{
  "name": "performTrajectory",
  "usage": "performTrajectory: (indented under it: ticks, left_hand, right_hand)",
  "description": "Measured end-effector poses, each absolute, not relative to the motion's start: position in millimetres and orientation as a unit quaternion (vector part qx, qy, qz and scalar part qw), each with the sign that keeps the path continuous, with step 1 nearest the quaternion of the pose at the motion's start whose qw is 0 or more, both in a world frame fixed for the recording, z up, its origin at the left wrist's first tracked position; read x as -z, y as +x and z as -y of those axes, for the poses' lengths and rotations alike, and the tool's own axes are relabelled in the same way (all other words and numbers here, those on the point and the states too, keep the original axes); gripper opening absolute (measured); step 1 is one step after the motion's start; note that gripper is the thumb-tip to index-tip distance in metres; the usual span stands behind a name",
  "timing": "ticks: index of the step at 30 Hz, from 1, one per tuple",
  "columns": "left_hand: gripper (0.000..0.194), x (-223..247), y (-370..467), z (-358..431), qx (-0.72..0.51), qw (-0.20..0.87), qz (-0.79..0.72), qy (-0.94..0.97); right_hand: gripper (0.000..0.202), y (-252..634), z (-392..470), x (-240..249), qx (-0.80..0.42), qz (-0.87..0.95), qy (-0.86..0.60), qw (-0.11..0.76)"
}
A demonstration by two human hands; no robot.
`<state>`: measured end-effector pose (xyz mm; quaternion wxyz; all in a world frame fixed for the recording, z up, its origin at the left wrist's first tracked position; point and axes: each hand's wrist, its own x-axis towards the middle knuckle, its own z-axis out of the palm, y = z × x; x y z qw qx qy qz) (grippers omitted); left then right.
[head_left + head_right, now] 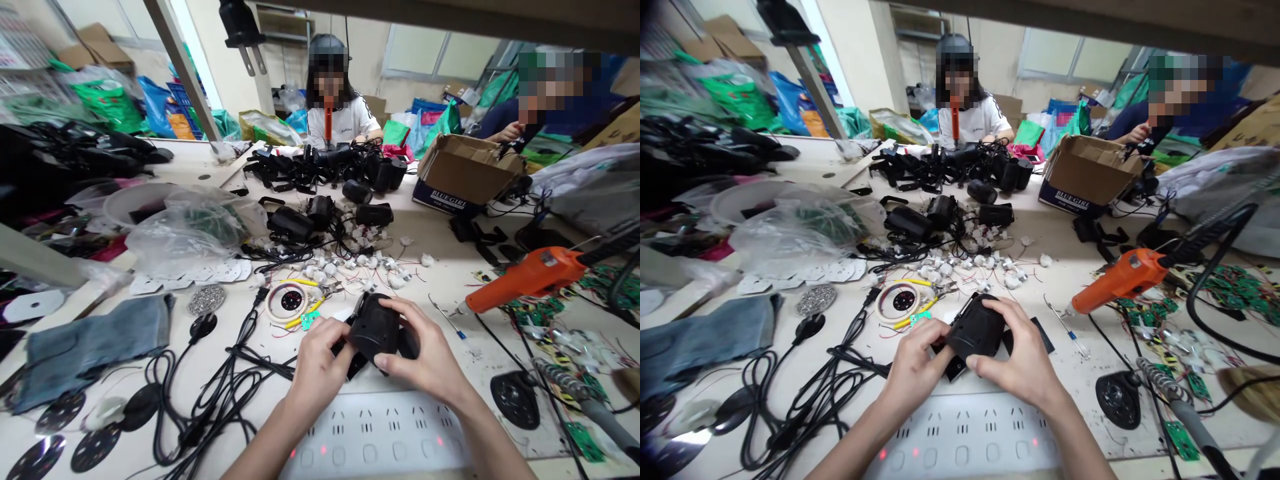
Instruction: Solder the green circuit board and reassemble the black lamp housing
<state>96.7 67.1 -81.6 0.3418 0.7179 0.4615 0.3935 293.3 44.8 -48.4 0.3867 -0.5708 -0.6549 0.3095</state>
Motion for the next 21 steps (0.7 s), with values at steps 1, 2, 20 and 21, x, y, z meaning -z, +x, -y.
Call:
performTrajectory:
  ticks: [1, 2, 20, 21]
  left_hand:
    - [0.013, 80.7, 96.8, -67.7, -0.395, 0.335, -0.459, 0.722]
    - [0.013, 79.7, 96.9, -68.3, -0.397, 0.328, -0.457, 0.725]
    - [0.01, 88.0, 91.3, -67.6, -0.408, 0.312, -0.461, 0.724]
    - [0.01, 88.1, 91.4, -66.9, -0.406, 0.314, -0.46, 0.724]
  right_hand:
    - [0.064, 292.9, -45.3, 47.7, -0.304, 0.654, -0.573, 0.389]
    - [0.064, 292.4, -45.6, 47.2, -0.304, 0.651, -0.573, 0.393]
    - [0.06, 338.8, -73.0, 34.5, -0.063, 0.588, -0.665, 0.457]
    - [0.061, 340.5, -77.5, 41.3, -0.026, 0.595, -0.684, 0.421]
